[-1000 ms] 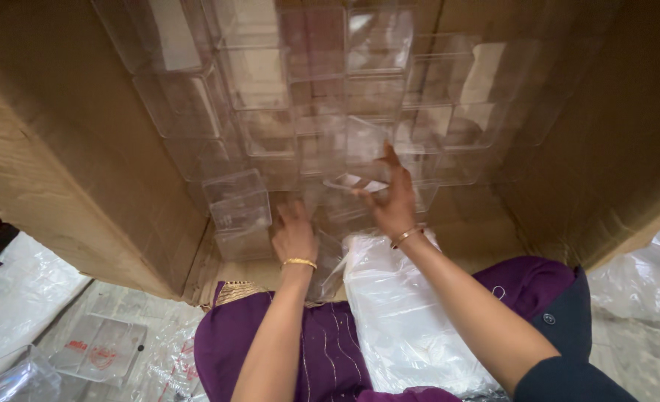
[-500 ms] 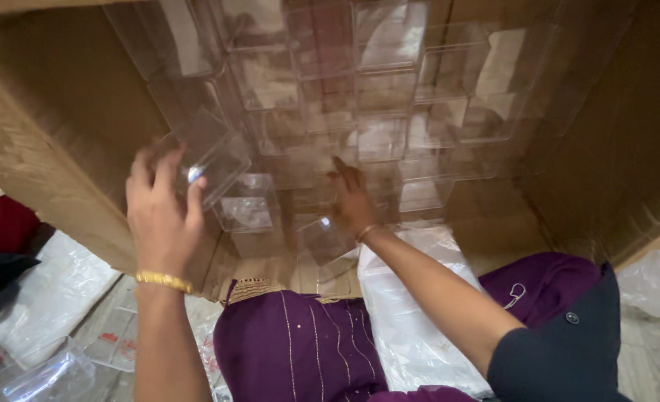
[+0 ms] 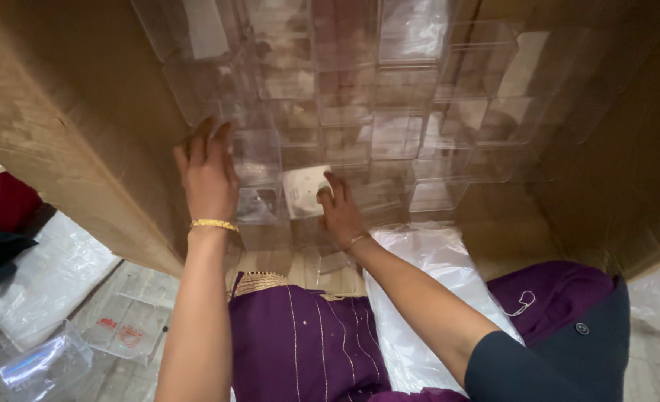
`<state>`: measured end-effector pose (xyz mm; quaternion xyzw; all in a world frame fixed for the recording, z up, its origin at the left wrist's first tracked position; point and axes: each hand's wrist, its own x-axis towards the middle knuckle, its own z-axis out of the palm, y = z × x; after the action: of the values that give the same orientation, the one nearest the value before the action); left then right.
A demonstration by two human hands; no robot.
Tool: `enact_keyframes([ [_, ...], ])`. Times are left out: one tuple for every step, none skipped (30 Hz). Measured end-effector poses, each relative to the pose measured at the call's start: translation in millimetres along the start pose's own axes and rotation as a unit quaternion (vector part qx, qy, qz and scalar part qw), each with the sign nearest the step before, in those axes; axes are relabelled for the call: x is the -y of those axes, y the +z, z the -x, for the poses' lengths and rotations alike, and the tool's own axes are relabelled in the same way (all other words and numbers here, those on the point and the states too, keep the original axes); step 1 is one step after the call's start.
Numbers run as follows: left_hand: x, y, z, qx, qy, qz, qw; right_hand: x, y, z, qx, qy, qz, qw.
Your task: The person sits inside a large cardboard carton and removes clear plastic boxes from plastic bags. They open each bag, take out the boxes, and stack and arrange the boxes inside the carton.
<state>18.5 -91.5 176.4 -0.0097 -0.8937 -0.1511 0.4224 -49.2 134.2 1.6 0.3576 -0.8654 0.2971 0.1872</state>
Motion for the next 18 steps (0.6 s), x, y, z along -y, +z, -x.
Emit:
enact_keyframes([
  [-1, 2, 0, -0.003, -0.002, 0.004, 1.000, 0, -3, 2, 0.014, -0.009, -0.007, 1.000],
  [-2, 4, 0, -0.008, -0.004, 0.008, 1.000, 1, -6, 4, 0.026, -0.018, -0.015, 0.999],
  [-1, 6, -1, -0.015, -0.007, -0.002, 1.000, 1, -9, 5, 0.037, -0.028, -0.022, 0.999],
  [0, 9, -1, -0.022, -0.010, -0.012, 1.000, 0, -11, 4, 0.037, -0.042, -0.024, 0.998],
  [2, 11, 0, -0.027, -0.014, -0.023, 0.999, 0, -12, 5, 0.039, -0.054, -0.028, 0.997],
  [4, 13, 2, -0.027, -0.037, -0.016, 0.999, 0, -13, 6, 0.042, -0.065, -0.032, 0.996],
  [7, 16, 2, -0.029, -0.060, -0.009, 0.998, -1, -14, 7, 0.062, -0.060, -0.036, 0.996],
  [10, 19, 2, -0.032, -0.082, -0.002, 0.996, -2, -14, 8, 0.081, -0.054, -0.040, 0.994],
  [14, 22, 3, -0.033, -0.086, 0.001, 0.996, -4, -14, 8, 0.100, -0.049, -0.043, 0.993],
  [16, 25, 4, -0.032, -0.090, 0.004, 0.995, -6, -14, 9, 0.103, -0.050, -0.047, 0.992],
  [18, 27, 8, -0.029, -0.095, 0.006, 0.995, -8, -13, 10, 0.109, -0.051, -0.052, 0.991],
  [18, 30, 11, -0.022, -0.096, 0.002, 0.995, -9, -13, 11, 0.114, -0.053, -0.057, 0.990],
  [18, 32, 13, -0.016, -0.095, -0.002, 0.995, -11, -12, 11, 0.127, -0.042, -0.054, 0.990],
  [18, 34, 15, -0.010, -0.094, -0.006, 0.995, -12, -12, 11, 0.140, -0.031, -0.051, 0.988],
  [17, 36, 17, -0.007, -0.091, -0.003, 0.996, -12, -12, 13, 0.155, -0.018, -0.049, 0.987],
  [16, 37, 19, -0.003, -0.089, 0.000, 0.996, -11, -13, 15, 0.148, -0.013, -0.059, 0.987],
  [14, 39, 21, 0.000, -0.086, 0.003, 0.996, -10, -15, 16, 0.141, -0.007, -0.068, 0.988],
  [11, 41, 23, 0.012, -0.103, -0.021, 0.994, -9, -17, 19, 0.133, -0.002, -0.078, 0.988],
])
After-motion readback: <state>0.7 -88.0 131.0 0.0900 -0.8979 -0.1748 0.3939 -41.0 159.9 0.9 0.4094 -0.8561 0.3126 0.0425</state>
